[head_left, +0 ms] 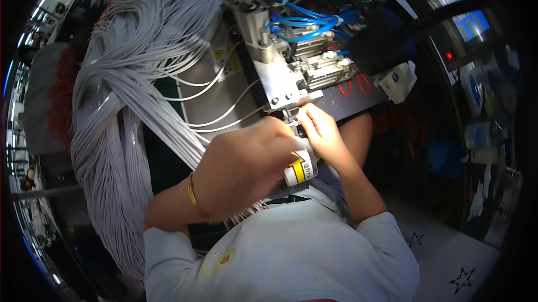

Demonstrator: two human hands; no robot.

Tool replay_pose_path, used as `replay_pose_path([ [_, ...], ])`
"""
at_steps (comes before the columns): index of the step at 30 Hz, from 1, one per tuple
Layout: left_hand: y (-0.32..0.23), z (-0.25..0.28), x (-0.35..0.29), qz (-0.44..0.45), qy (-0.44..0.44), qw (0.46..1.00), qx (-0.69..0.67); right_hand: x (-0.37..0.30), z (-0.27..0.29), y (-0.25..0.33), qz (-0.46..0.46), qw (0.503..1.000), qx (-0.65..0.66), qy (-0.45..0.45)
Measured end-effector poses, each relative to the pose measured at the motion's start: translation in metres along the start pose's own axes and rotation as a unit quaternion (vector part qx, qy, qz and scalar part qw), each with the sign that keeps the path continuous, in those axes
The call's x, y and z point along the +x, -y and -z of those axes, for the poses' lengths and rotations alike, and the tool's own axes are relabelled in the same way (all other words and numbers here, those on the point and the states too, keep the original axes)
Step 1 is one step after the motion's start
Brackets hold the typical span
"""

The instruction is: The person feeds multiple wires into an automated crimping and connector machine for assembly, creating a wiring harness.

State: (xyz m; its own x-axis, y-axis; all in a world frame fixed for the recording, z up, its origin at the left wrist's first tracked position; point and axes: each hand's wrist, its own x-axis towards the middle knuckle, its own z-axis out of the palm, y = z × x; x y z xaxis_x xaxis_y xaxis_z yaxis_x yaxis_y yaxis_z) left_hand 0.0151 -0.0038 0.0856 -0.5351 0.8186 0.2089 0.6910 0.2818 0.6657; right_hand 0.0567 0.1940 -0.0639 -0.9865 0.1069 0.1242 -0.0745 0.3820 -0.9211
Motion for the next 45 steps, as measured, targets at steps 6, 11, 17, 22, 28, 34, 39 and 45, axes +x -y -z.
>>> replay_pose_path([
  [6, -0.088, 0.03, 0.013, -0.202, -0.022, 0.977, 0.071, 0.0, 0.002, -0.001, -0.047, 0.999, 0.016, 0.009],
  [11, -0.093, 0.044, 0.027, -0.257, 0.128, 0.957, -0.041, 0.003, 0.002, -0.002, -0.021, 1.0, 0.02, 0.001],
  [17, -0.096, 0.045, 0.034, -0.274, 0.155, 0.949, -0.019, 0.0, 0.001, 0.011, -0.026, 1.0, 0.014, -0.003],
  [22, -0.1, 0.054, 0.021, -0.323, -0.04, 0.936, 0.136, 0.002, 0.003, -0.002, -0.043, 0.999, 0.031, -0.003],
  [28, -0.034, 0.005, 0.003, -0.156, 0.034, 0.986, 0.054, 0.002, 0.005, 0.011, 0.095, 0.989, -0.114, -0.024],
  [34, 0.031, -0.037, -0.006, 0.139, -0.036, 0.989, -0.02, 0.002, 0.017, 0.049, 0.23, 0.963, -0.136, -0.024],
  [39, 0.049, -0.05, -0.002, 0.25, 0.01, 0.932, -0.262, 0.002, 0.008, 0.053, 0.105, 0.994, 0.01, -0.014],
  [45, 0.059, -0.058, -0.004, 0.26, -0.014, 0.898, -0.353, -0.008, 0.003, 0.032, -0.069, 0.968, 0.24, 0.022],
])
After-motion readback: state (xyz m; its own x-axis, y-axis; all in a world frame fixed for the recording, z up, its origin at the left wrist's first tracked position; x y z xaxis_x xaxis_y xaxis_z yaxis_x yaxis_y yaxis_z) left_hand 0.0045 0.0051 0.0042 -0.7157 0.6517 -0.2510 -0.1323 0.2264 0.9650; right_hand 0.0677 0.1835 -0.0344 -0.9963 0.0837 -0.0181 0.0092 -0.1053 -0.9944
